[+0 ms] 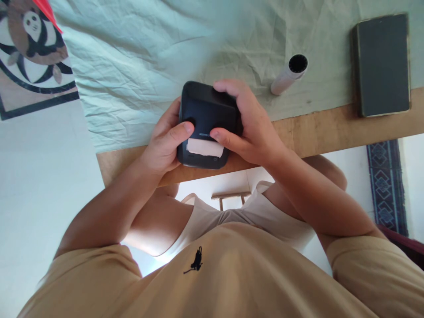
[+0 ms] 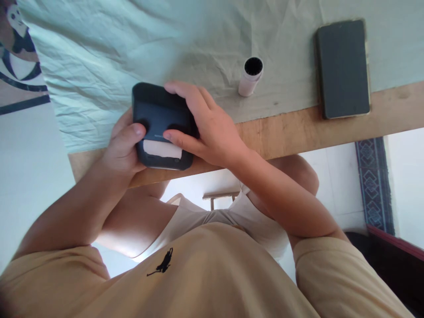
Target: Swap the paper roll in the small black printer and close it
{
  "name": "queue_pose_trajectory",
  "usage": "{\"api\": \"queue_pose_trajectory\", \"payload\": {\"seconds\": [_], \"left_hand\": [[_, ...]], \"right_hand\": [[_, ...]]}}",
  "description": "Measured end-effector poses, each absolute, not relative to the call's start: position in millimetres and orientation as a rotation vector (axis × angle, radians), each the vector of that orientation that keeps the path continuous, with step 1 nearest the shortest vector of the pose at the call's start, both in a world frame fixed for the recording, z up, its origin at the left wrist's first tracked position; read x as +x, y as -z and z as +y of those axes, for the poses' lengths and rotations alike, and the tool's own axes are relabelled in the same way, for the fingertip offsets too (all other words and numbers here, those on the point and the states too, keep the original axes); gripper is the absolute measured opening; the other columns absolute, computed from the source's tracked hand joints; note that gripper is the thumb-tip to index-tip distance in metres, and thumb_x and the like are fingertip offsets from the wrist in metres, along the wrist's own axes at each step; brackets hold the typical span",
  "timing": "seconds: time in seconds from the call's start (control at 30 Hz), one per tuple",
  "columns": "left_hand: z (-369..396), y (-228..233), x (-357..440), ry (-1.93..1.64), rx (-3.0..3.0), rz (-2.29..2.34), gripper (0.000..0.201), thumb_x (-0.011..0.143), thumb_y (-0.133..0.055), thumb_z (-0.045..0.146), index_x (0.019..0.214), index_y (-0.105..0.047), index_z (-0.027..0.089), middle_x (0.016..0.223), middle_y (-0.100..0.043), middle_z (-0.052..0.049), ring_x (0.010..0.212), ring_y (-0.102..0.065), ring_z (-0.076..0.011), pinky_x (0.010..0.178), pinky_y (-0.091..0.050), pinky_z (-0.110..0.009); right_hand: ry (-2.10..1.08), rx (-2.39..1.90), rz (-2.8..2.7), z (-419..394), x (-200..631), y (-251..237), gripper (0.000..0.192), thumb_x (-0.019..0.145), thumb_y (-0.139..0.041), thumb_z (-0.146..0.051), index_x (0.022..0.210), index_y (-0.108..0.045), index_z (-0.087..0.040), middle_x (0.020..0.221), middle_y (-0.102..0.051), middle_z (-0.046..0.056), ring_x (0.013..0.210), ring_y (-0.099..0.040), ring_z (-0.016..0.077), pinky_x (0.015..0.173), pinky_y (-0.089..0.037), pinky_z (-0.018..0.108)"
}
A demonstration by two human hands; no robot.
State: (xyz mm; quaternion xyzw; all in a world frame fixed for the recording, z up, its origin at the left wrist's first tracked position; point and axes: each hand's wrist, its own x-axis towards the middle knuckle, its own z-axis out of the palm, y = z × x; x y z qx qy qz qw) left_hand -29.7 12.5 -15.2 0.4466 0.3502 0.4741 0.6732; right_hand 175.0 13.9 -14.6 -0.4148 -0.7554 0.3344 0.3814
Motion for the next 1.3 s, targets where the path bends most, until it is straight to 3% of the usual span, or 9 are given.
{"api": "queue_pose_trajectory", "payload": {"seconds": [0.23,0.47,0.67,0.8,0.9,1.0,1.1,1.2,1.3], "left_hand": [[13,16,-29,-1.087,0.982,0.777,0.035,0.093,-0.067,0.032,0.124,-0.070,0.014,0.097,-0.076,-0.007,0.078,-0.067,-0.0133,0.061,-0.052,-0.022],[13,17,-30,-1.084,1.042,0.793,0.036,0.095,-0.064,0.036,0.125,-0.070,0.017,0.100,-0.076,-0.008,0.088,-0.071,-0.0204,0.060,-0.050,-0.025],[14,18,-29,-1.097,1.012,0.794,0.036,0.093,-0.068,0.036,0.121,-0.070,0.014,0.089,-0.072,-0.005,0.070,-0.065,-0.0119,0.055,-0.049,-0.021],[13,18,-30,-1.107,1.000,0.788,0.032,0.094,-0.065,0.032,0.120,-0.070,0.014,0.092,-0.073,-0.005,0.071,-0.067,-0.0130,0.056,-0.048,-0.022],[14,17,-30,-1.079,0.978,0.762,0.035,0.097,-0.060,0.036,0.122,-0.069,0.013,0.099,-0.075,-0.009,0.087,-0.073,-0.0191,0.061,-0.052,-0.026],[16,16,-26,-1.047,0.939,0.699,0.053,0.100,-0.051,0.051,0.135,-0.062,0.013,0.115,-0.076,-0.013,0.121,-0.069,-0.0264,0.094,-0.060,-0.037],[16,13,-20,-1.092,0.951,0.664,0.063,0.101,-0.048,0.057,0.148,-0.051,0.015,0.127,-0.074,-0.011,0.140,-0.059,-0.0266,0.120,-0.048,-0.045],[15,7,-18,-1.036,0.852,0.725,0.061,0.105,-0.043,0.057,0.150,-0.049,0.016,0.125,-0.075,-0.009,0.145,-0.055,-0.0245,0.125,-0.043,-0.045],[14,2,-18,-1.027,0.760,0.806,0.052,0.106,-0.043,0.052,0.138,-0.058,0.013,0.129,-0.074,-0.010,0.149,-0.052,-0.0254,0.126,-0.043,-0.044]], "right_hand": [[-0.851,-1.023,-1.943,15,176,15,0.069,0.096,-0.047,-0.073,0.144,-0.040,-0.025,0.150,-0.056,0.011,0.139,-0.056,0.0267,0.116,-0.053,0.048],[-0.828,-1.024,-1.951,15,176,16,0.066,0.096,-0.046,-0.073,0.144,-0.041,-0.028,0.151,-0.057,0.009,0.139,-0.055,0.0267,0.118,-0.052,0.047],[-0.829,-1.016,-1.958,15,176,15,0.064,0.098,-0.047,-0.069,0.144,-0.041,-0.026,0.150,-0.058,0.008,0.140,-0.055,0.0260,0.118,-0.051,0.047],[-0.834,-1.007,-1.949,15,176,14,0.061,0.098,-0.050,-0.065,0.143,-0.042,-0.024,0.150,-0.058,0.010,0.140,-0.055,0.0258,0.116,-0.053,0.046],[-0.850,-0.998,-1.924,15,176,15,0.060,0.097,-0.052,-0.064,0.142,-0.043,-0.027,0.148,-0.058,0.009,0.138,-0.056,0.0266,0.118,-0.052,0.047],[-0.860,-0.980,-1.866,16,177,16,0.060,0.094,-0.055,-0.066,0.140,-0.045,-0.028,0.144,-0.059,0.009,0.138,-0.056,0.0273,0.121,-0.049,0.050],[-0.851,-1.002,-1.831,17,177,17,0.066,0.091,-0.055,-0.073,0.139,-0.044,-0.029,0.145,-0.058,0.009,0.139,-0.055,0.0281,0.123,-0.047,0.051],[-0.846,-1.046,-1.845,17,176,17,0.070,0.090,-0.052,-0.077,0.140,-0.043,-0.029,0.147,-0.057,0.010,0.139,-0.055,0.0280,0.123,-0.048,0.050],[-0.849,-1.037,-1.878,16,176,15,0.062,0.096,-0.051,-0.069,0.141,-0.043,-0.028,0.148,-0.058,0.010,0.137,-0.057,0.0263,0.121,-0.050,0.047]]}}
